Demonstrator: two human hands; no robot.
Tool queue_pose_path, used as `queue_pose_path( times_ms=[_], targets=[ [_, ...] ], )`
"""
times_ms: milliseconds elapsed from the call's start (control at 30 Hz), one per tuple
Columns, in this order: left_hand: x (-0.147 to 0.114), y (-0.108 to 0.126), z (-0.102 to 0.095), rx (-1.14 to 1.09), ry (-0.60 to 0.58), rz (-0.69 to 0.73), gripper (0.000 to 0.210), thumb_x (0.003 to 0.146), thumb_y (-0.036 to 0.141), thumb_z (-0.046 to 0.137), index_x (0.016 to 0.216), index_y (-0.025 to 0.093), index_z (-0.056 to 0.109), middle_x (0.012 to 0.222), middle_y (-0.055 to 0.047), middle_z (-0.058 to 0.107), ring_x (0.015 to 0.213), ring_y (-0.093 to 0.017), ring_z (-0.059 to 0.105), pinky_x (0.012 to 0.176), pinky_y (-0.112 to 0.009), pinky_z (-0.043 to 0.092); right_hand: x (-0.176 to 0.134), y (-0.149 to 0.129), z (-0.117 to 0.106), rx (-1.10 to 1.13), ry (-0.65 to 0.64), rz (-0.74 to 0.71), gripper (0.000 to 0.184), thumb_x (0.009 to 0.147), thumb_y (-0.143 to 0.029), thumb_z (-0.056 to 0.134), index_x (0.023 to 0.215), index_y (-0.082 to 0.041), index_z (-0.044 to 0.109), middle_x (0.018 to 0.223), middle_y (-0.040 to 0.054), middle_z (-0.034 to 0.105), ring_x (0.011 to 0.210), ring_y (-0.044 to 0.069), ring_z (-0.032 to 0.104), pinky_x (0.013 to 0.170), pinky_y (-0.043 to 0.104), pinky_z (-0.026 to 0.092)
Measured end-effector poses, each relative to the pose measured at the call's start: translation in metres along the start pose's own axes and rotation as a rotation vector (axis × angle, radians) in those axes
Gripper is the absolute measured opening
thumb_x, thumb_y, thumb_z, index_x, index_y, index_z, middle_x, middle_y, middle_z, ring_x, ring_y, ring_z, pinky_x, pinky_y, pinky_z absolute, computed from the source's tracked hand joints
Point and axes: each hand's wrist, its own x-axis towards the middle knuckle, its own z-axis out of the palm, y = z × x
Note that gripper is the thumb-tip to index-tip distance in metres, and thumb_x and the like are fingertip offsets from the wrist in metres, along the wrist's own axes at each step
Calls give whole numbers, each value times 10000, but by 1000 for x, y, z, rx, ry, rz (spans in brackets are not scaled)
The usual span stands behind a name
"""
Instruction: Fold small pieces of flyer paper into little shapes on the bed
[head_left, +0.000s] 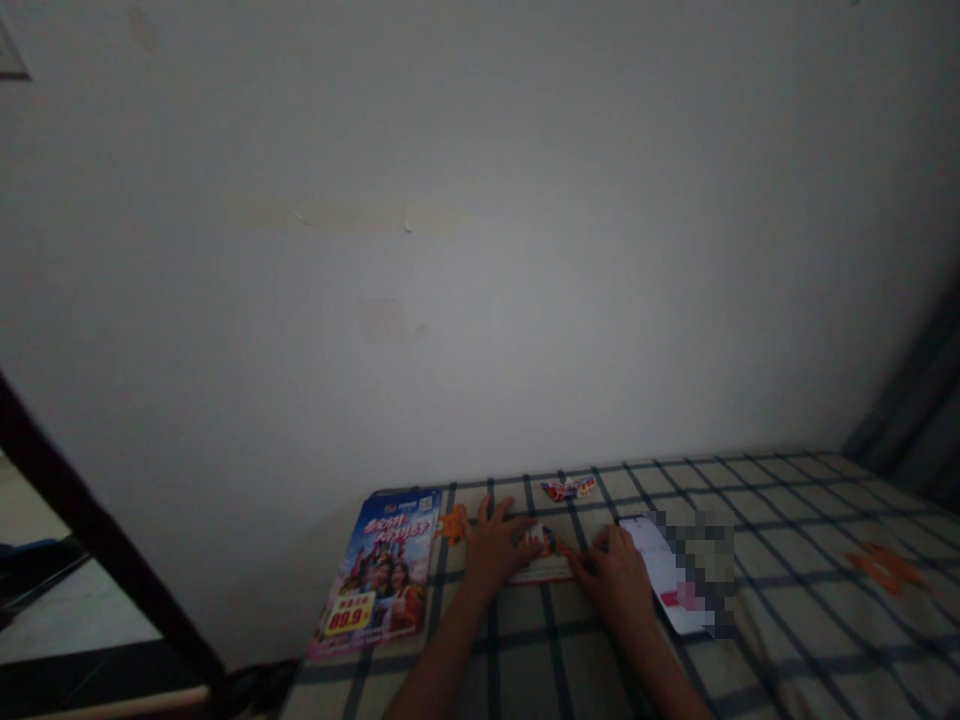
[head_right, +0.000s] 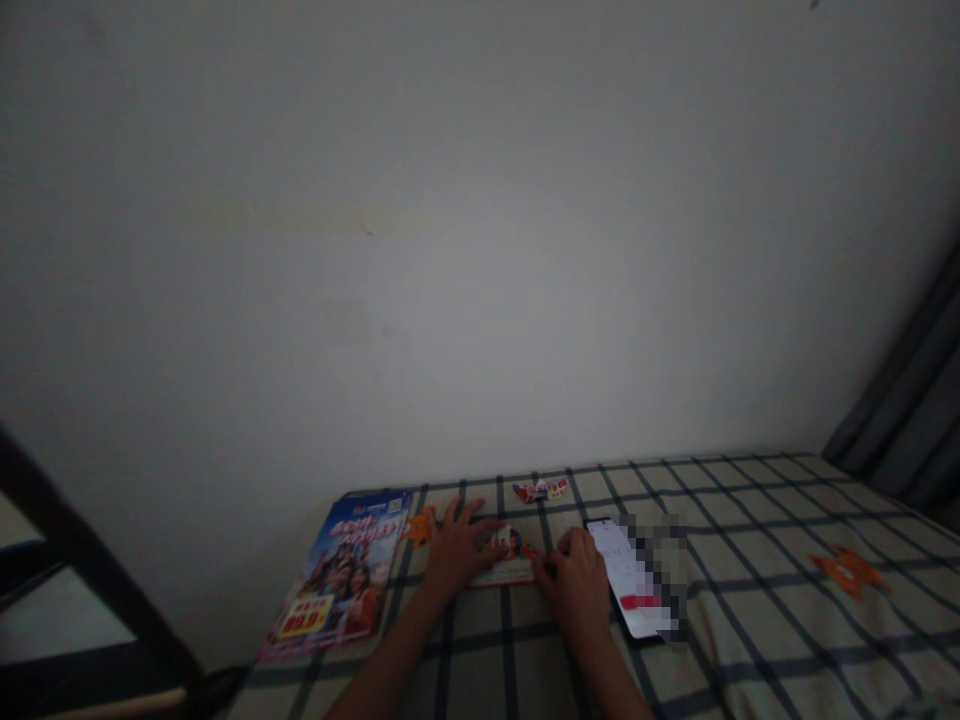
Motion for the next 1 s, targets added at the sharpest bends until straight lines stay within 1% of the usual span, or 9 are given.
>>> queue_pose_path(
  times_ms=[133, 267, 400, 567, 667, 767, 833, 933, 1000],
  targets=[
    [1, -2, 4, 6, 18, 24, 471, 830, 744, 556, 1252, 548, 630, 1553, 56, 458, 1478, -390, 243, 1140, -757, 20, -1, 0, -1, -18, 24, -3, 226, 885, -391, 674, 733, -246, 757, 938, 81, 590, 987, 239, 527, 793, 329, 417],
    [2, -4, 7, 5, 17, 38, 482, 832, 746, 551, 1265, 546, 622, 1549, 50, 458, 1478, -401, 233, 1134, -768, 39, -1, 4, 5, -3, 66, -32, 158, 871, -339, 689, 764, -229, 727, 959, 82, 591, 990, 239, 527, 811, 328, 425],
    [3, -4, 8, 4, 35, 54, 476, 826, 734, 578, 1259, 543, 627, 1542, 57, 465, 1471, -404, 241, 1127, -784, 24, 1, 6, 9, 22, 79, -66, 141, 898, -306, 649, 791, -225, 695, 1005, 84, 592, 996, 236, 532, 830, 334, 431],
    [3, -5, 12, 9, 87, 77, 470, 831, 741, 570, 1236, 518, 653, 1515, 38, 498, 1456, -394, 267, 1127, -782, -22, 8, 3, 10, 47, 63, -50, 126, 896, -330, 656, 833, -221, 668, 1089, 104, 589, 1050, 265, 534, 859, 363, 445],
    [3, -6, 15, 11, 113, 88, 457, 842, 743, 552, 1224, 515, 658, 1514, 37, 499, 1451, -381, 283, 1129, -779, -21, 13, 1, 13, 87, 49, -97, 123, 906, -326, 642, 855, -221, 679, 1134, 117, 587, 1097, 273, 529, 918, 380, 444],
    [3, -6, 15, 19, 110, 86, 452, 835, 736, 570, 1227, 524, 651, 1514, 44, 498, 1455, -379, 279, 1131, -775, -25, 19, 1, 16, 125, 16, -136, 127, 912, -328, 633, 871, -233, 708, 1176, 124, 588, 1149, 284, 513, 968, 402, 432],
    [4, -6, 15, 9, 104, 86, 466, 827, 723, 594, 1245, 521, 639, 1504, 37, 510, 1452, -384, 284, 1130, -777, -29, 24, 1, 17, 143, -14, -135, 93, 891, -303, 655, 882, -248, 730, 1205, 121, 590, 1176, 289, 503, 979, 405, 427],
    [4, -5, 14, -5, 110, 81, 507, 821, 718, 602, 1274, 492, 622, 1492, 23, 521, 1443, -382, 301, 1130, -779, -31, 30, 0, 16, 167, -56, -122, 64, 857, -273, 692, 872, -269, 755, 1220, 111, 592, 1207, 290, 492, 997, 401, 415],
    [4, -5, 13, 2, 106, 71, 509, 819, 720, 602, 1260, 468, 635, 1497, 17, 517, 1444, -376, 303, 1131, -778, -23, 34, -1, 15, 185, -74, -114, 72, 853, -271, 694, 862, -278, 765, 1221, 106, 594, 1221, 288, 486, 1008, 400, 408]
  ],
)
